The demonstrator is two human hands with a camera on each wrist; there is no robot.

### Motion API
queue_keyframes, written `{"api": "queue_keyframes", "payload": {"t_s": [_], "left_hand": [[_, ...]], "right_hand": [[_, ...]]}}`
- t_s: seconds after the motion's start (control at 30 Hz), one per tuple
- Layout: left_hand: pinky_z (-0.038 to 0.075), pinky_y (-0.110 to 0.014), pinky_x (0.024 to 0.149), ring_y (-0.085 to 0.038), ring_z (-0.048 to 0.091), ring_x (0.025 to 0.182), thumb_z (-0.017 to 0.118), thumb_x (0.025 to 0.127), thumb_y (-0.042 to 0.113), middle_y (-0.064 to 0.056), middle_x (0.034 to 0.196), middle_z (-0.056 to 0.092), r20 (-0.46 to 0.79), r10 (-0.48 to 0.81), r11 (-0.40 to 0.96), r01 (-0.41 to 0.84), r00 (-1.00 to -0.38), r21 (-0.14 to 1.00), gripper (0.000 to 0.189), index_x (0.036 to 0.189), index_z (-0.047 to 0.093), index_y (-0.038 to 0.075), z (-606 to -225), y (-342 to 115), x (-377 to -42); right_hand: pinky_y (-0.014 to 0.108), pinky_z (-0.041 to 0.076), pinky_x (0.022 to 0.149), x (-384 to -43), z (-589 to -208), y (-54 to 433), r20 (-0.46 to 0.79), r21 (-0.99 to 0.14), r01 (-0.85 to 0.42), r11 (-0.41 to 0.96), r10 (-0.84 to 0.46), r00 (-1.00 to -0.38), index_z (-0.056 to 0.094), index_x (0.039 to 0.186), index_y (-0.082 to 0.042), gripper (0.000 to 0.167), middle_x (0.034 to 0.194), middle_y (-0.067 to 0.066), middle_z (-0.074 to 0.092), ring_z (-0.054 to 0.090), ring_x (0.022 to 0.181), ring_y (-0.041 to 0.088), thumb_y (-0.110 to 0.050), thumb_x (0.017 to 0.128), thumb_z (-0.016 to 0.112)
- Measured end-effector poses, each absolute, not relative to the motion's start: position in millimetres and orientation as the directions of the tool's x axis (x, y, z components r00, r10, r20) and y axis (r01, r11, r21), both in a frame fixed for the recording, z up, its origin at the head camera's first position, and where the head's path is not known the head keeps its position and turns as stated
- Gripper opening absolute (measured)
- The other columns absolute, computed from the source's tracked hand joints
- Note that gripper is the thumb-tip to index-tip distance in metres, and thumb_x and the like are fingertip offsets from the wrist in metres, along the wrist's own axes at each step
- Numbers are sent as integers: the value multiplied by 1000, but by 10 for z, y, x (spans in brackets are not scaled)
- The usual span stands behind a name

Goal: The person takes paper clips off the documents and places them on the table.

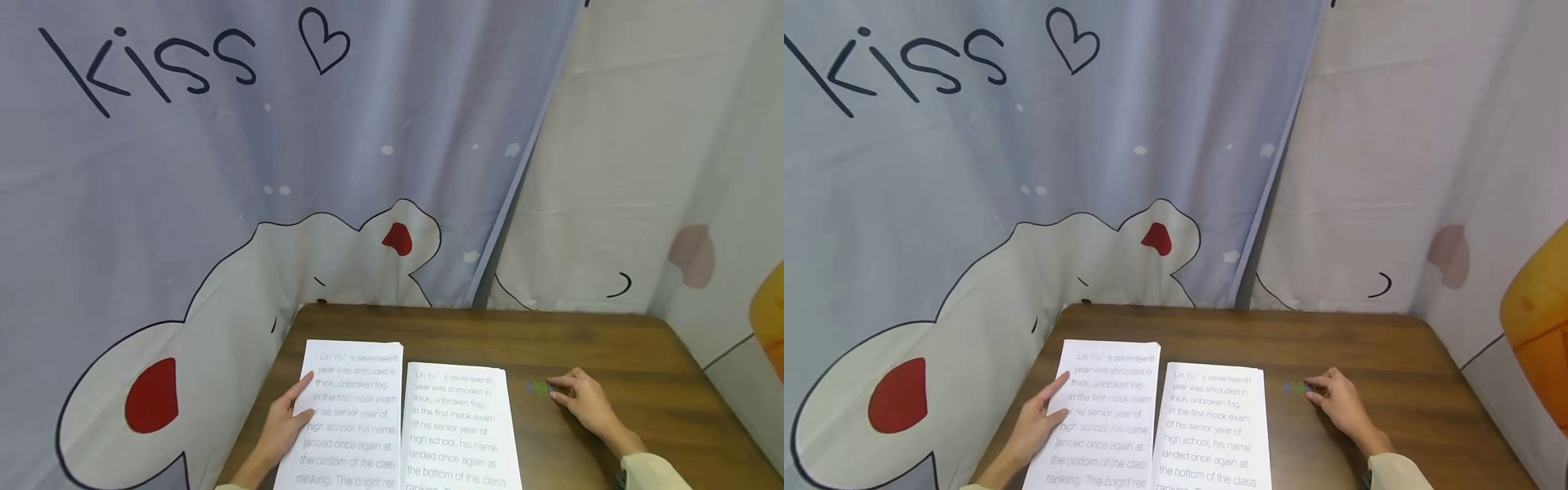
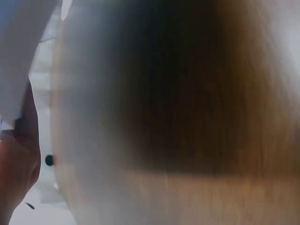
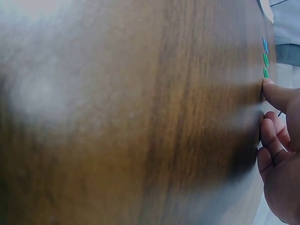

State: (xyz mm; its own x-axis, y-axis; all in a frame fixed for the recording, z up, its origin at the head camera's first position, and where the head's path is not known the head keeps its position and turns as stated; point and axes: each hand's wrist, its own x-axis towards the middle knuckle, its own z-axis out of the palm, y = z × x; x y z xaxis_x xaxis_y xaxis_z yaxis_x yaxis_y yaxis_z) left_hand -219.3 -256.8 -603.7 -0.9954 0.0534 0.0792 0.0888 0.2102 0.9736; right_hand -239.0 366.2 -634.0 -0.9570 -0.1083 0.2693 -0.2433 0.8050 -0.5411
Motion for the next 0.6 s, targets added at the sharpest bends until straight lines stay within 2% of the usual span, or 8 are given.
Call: {"api": "queue_keyframes", "payload": {"t_s": [0.2,0.37,0.43,0.53,0.6], "left_hand": [[34,-4,100,-29,36,141,60,85,-14,-11,156,39,83,83,270,103,-993,957,71,149,46,12,-6113,-2679,-2245],[26,-4,103,-29,37,141,61,84,-15,-10,153,43,88,58,425,104,-994,899,72,148,48,15,-6167,-2700,-2259],[28,-12,109,-28,39,140,62,84,-13,-9,152,45,84,46,491,96,-995,866,72,148,48,17,-6196,-2700,-2252],[33,-32,115,-29,42,139,63,84,-11,-10,150,47,94,38,558,99,-995,824,71,147,49,18,-6245,-2701,-2237],[38,-44,113,-33,50,132,65,82,-10,-13,144,53,121,33,611,116,-992,783,71,146,50,17,-6276,-2703,-2228]], "right_hand": [[20,39,51,-2356,-6345,3655,273,-530,-243,813,-108,-956,74,111,-3,34,90,2,57,42,65,7,-9,79,82],[20,39,51,-2349,-6358,3614,262,-533,-236,813,-106,-959,73,113,-4,35,88,0,55,43,65,7,-11,80,81],[20,40,51,-2348,-6366,3602,262,-528,-231,817,-102,-960,73,113,-5,35,87,-1,54,43,66,7,-12,80,81],[20,39,50,-2353,-6385,3595,266,-525,-229,820,-97,-959,74,113,-5,35,85,-1,53,43,66,7,-12,80,81],[20,39,51,-2356,-6394,3595,271,-519,-231,823,-98,-958,74,113,-6,35,85,-1,52,42,66,7,-12,79,81]]}}
